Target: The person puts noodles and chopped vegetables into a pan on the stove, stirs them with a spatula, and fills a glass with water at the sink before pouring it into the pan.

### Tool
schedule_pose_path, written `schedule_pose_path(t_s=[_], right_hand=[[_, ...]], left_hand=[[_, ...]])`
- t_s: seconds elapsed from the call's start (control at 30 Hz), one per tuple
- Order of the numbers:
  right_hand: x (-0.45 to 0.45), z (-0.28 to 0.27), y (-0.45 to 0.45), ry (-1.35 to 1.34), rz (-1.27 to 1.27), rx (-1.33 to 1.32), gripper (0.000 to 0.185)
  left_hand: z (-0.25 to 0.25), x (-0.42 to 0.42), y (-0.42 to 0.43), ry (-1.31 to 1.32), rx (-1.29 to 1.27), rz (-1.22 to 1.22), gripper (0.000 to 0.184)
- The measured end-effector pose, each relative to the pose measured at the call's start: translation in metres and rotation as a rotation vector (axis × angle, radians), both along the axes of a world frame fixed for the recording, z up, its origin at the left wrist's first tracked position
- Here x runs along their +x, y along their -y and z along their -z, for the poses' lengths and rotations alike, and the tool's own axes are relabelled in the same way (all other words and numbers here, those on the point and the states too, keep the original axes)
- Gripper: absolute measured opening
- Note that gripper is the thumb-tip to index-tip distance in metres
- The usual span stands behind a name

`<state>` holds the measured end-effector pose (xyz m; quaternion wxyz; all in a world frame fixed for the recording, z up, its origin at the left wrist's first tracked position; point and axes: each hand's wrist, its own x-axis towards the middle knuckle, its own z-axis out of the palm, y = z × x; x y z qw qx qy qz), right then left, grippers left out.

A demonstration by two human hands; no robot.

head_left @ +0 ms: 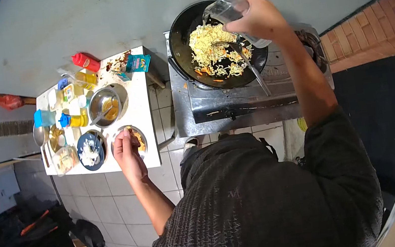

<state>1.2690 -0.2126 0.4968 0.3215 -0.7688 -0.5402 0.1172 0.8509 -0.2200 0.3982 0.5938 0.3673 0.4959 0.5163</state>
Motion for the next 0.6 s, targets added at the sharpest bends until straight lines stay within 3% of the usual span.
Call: schedule_pose_path(t_s=[0.33, 0.6], right_hand=[[0.032, -0.016, -0.003, 0.044, -0.068, -0.097, 0.083], [0.050, -0.024, 0.016, 0.104, -0.062, -0.086, 0.081]], left_hand=[[-0.008, 0.027, 0.033, -0.008, -0.019, -0.092, 0.014], [-0.007, 0.023, 0.019, 0.027, 0.055, -0.003, 0.013]])
